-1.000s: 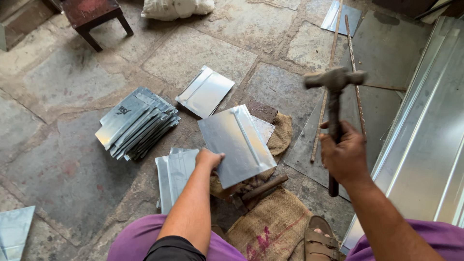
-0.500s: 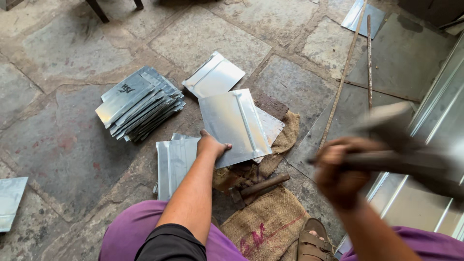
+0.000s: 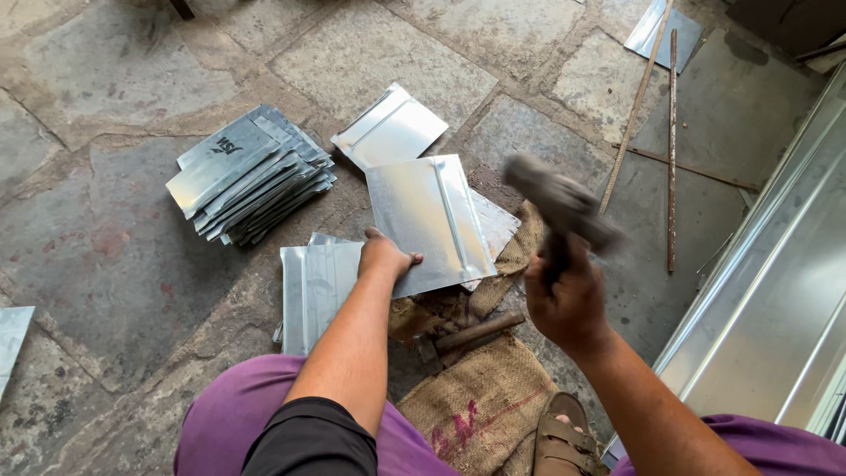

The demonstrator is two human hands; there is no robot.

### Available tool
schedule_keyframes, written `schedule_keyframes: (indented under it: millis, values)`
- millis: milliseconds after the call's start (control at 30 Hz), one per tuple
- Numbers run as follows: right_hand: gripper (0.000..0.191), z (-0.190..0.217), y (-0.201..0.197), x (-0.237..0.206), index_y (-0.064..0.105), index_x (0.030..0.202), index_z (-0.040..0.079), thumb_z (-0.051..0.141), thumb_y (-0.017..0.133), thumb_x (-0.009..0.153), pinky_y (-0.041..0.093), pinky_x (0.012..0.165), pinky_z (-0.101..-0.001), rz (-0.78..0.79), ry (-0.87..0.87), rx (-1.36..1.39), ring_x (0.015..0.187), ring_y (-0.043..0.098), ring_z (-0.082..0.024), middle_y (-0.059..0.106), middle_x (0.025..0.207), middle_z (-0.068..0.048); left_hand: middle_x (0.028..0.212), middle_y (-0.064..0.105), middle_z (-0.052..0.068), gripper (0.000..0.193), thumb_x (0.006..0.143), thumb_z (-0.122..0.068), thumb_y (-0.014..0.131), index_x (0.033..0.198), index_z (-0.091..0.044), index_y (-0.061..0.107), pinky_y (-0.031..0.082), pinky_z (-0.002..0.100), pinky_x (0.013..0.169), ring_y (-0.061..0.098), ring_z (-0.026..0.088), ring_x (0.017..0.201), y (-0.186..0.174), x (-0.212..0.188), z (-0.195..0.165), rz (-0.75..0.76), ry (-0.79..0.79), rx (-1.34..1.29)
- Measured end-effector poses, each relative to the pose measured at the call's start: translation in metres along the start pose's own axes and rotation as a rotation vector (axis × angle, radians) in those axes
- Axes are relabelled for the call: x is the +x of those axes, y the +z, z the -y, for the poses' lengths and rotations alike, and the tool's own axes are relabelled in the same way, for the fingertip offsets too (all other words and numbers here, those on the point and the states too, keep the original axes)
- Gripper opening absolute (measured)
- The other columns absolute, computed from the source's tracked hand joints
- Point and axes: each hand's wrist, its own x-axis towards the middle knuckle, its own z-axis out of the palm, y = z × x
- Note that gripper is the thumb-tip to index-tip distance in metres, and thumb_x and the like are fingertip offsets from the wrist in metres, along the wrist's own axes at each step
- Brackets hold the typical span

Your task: The person hammers several metal plates one at a time on an anvil while sitting on the floor.

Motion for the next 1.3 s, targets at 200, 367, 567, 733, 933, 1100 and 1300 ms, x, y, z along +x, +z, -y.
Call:
schedule_keyframes:
  millis: [200,367,567,733,933,1100,1300]
  values:
    - [0.023,-0.023,0.032,-0.040,0.058,0.115,0.004,0.009,0.059,0.093,0.056,0.059,-0.0403,0.208,0.193,-0.213,0.066,0.068,-0.025,0.067,0.081,-0.015,0.135,0.063,0.027,0.125,0.068,-0.046,0.094,0.153,0.008,0.020,0.053,0.039,0.105,0.063,0.037,0.125,-0.003,-0.005,-0.003,0.006,-0.002,-0.006]
    - [0.028,-0.008,0.030,-0.019,0.052,0.125,0.008,0.015,0.054,0.098,0.058,0.048,-0.0398,0.637,0.779,-0.244,0.055,0.067,-0.023,0.068,0.078,-0.010,0.142,0.053,0.029,0.141,0.069,-0.048,0.095,0.159,0.006,0.001,0.050,0.041,0.106,0.058,0.039,0.129,-0.003,-0.004,-0.008,0.041,-0.039,0.060]
    - [0.012,0.012,-0.003,0.007,0.055,0.111,0.002,0.007,0.056,0.101,0.053,0.048,-0.0314,-0.052,-0.074,-0.003,0.056,0.063,-0.014,0.059,0.068,-0.003,0.141,0.056,0.029,0.141,0.068,-0.046,0.096,0.159,0.008,0.003,0.050,0.040,0.107,0.059,0.038,0.130,0.000,-0.006,-0.003,0.016,0.008,0.044]
    - [0.012,-0.004,0.025,-0.018,0.056,0.105,0.005,0.001,0.052,0.094,0.051,0.052,-0.0329,-0.040,-0.043,-0.027,0.062,0.059,-0.019,0.059,0.079,-0.007,0.140,0.058,0.029,0.137,0.068,-0.046,0.094,0.159,0.008,0.007,0.051,0.040,0.107,0.060,0.038,0.128,-0.001,-0.009,-0.004,0.037,0.002,0.052]
    - [0.027,-0.008,0.031,-0.010,0.050,0.122,0.009,0.015,0.056,0.096,0.050,0.044,-0.0335,0.510,0.749,-0.210,0.052,0.059,-0.019,0.063,0.069,-0.007,0.145,0.052,0.029,0.139,0.070,-0.047,0.094,0.160,0.003,0.001,0.049,0.040,0.109,0.057,0.039,0.132,-0.003,-0.009,-0.008,0.063,0.022,0.093]
    - [0.009,0.001,-0.005,0.019,0.053,0.108,0.005,0.011,0.055,0.102,0.049,0.043,-0.0308,0.015,0.108,-0.041,0.054,0.056,-0.014,0.056,0.070,-0.004,0.146,0.053,0.029,0.139,0.071,-0.047,0.093,0.162,0.001,0.000,0.048,0.040,0.110,0.057,0.038,0.133,-0.003,-0.008,-0.004,0.107,0.004,0.105]
    - [0.008,-0.014,0.022,-0.014,0.053,0.096,0.005,0.009,0.056,0.101,0.049,0.055,-0.0291,-0.196,-0.024,0.083,0.061,0.059,-0.015,0.058,0.070,-0.006,0.145,0.055,0.028,0.137,0.072,-0.047,0.093,0.162,0.002,0.002,0.049,0.039,0.109,0.057,0.038,0.132,-0.001,-0.011,-0.004,0.114,0.020,0.124]
